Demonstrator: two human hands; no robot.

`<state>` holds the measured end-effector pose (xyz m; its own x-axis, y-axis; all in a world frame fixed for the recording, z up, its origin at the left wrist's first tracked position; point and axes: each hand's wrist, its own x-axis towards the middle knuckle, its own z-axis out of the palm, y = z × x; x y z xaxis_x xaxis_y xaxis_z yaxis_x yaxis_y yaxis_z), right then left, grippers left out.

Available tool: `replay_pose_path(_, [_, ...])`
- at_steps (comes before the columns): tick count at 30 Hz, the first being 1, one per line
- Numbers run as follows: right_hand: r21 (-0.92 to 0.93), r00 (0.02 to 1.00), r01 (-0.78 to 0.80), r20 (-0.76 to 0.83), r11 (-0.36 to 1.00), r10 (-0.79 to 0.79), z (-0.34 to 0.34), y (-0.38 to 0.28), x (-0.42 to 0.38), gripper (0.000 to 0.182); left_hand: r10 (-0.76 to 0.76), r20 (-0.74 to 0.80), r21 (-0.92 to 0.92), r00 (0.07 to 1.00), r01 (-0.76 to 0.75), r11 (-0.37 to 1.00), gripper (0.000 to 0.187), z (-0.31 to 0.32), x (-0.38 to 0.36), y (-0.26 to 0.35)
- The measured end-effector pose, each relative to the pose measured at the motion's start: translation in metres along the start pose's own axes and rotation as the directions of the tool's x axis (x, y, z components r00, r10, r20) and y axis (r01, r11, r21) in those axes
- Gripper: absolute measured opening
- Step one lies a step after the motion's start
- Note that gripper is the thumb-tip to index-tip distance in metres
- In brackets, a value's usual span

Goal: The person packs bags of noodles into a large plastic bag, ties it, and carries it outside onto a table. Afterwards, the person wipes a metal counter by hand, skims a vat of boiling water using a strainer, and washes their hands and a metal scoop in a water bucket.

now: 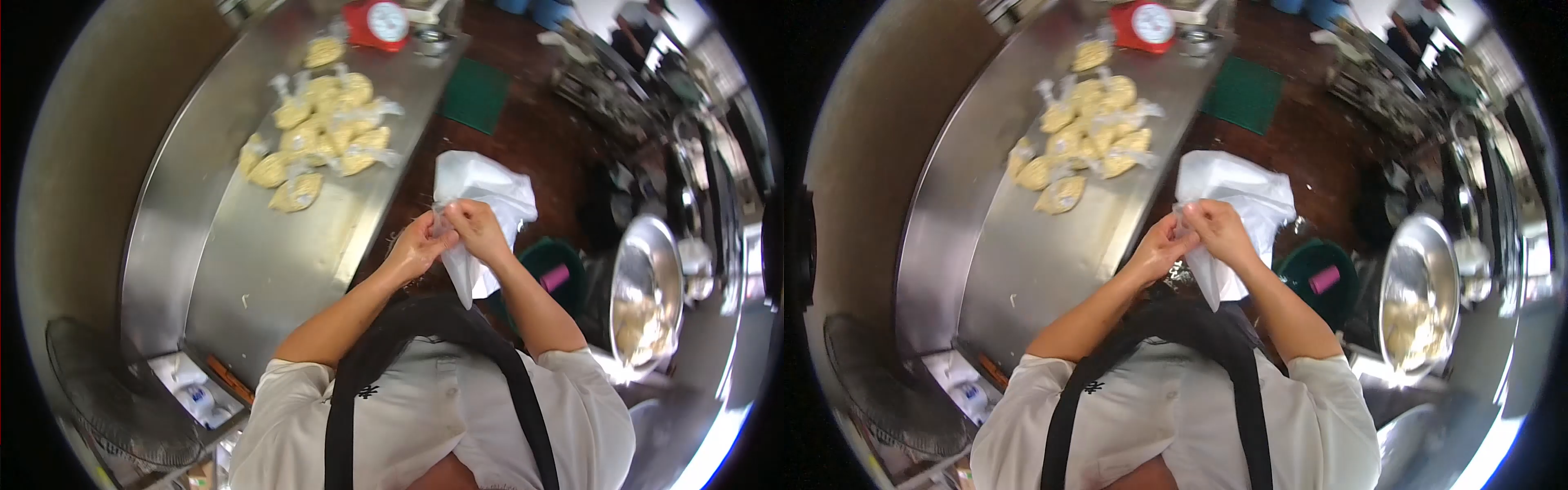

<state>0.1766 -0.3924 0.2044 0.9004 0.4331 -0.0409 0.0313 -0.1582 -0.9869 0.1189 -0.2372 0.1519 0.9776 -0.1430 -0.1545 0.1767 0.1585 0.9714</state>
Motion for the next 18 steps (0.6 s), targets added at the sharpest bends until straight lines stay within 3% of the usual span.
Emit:
replay_pose_path(1, [-0.06,0.999,-0.028,0.04,0.998,0.031,0.013,-0.007,0.011,0.042,-0.04,-0.107,-0.077,0.994,0.032,0.997,0.024,-0.03,0.0,-0.008])
replay_pose_path(3, [-0.426,0.994,0.111,0.049,0.898,-0.099,0.029,-0.006,0.029,0.04,-0.187,-0.299,-0.324,0.936,0.085,0.942,0.013,-0.078,-0.009,0.003])
replay_pose_path(4, [-0.589,0.983,0.177,0.067,0.789,-0.17,0.032,-0.006,0.039,0.039,-0.222,-0.452,-0.508,0.864,-0.045,0.86,0.006,-0.108,-0.006,-0.006])
replay_pose_path(5, [-0.652,0.964,0.233,0.055,0.722,-0.261,0.033,-0.007,0.048,0.037,-0.266,-0.565,-0.475,0.781,-0.045,0.879,0.013,-0.151,-0.007,-0.016])
replay_pose_path(6, [-0.707,0.934,0.283,0.048,0.648,-0.355,0.034,-0.006,0.058,0.034,-0.321,-0.596,-0.654,0.736,-0.213,0.726,0.016,-0.19,-0.007,-0.018])
replay_pose_path(7, [-0.737,0.93,0.245,-0.006,0.63,-0.368,0.032,0.0,0.072,0.035,-0.312,-0.645,-0.665,0.698,-0.311,0.678,0.014,-0.234,-0.01,-0.039])
replay_pose_path(8, [-0.757,0.935,0.267,0.054,0.596,-0.35,0.043,-0.002,0.075,0.024,-0.276,-0.715,-0.584,0.642,-0.33,0.742,0.012,-0.248,-0.017,-0.04])
replay_pose_path(10, [-0.791,0.929,0.333,0.182,0.513,-0.322,0.06,-0.009,0.09,0.055,-0.179,-0.837,-0.403,0.517,-0.36,0.842,0.008,-0.264,-0.022,-0.035])
replay_pose_path(11, [-0.705,0.862,0.487,0.293,0.516,-0.414,0.088,-0.038,0.09,0.07,-0.065,-0.9,-0.166,0.431,-0.202,0.965,0.015,-0.241,-0.025,0.002])
replay_pose_path(12, [-0.597,0.776,0.621,0.379,0.507,-0.504,0.125,-0.069,0.088,0.085,0.103,-0.861,0.051,0.497,-0.117,0.992,0.02,-0.223,-0.036,0.03])
replay_pose_path(14, [-0.531,0.799,0.589,0.496,0.609,-0.341,0.173,-0.08,0.097,0.073,0.379,-0.654,0.498,0.655,-0.004,0.867,0.029,-0.196,-0.059,0.062])
replay_pose_path(16, [-0.457,0.779,0.364,0.627,0.812,0.003,0.187,-0.062,0.141,0.071,0.579,-0.607,0.717,0.544,0.062,0.694,0.026,-0.21,-0.078,0.04])
replay_pose_path(17, [-0.43,0.702,0.353,0.709,0.831,0.068,0.19,-0.059,0.159,0.071,0.675,-0.558,0.804,0.483,0.111,0.585,0.024,-0.227,-0.089,0.02])
replay_pose_path(18, [-0.407,0.614,0.335,0.779,0.85,0.132,0.193,-0.056,0.176,0.071,0.733,-0.492,0.868,0.469,0.33,0.371,0.026,-0.26,-0.112,-0.03])
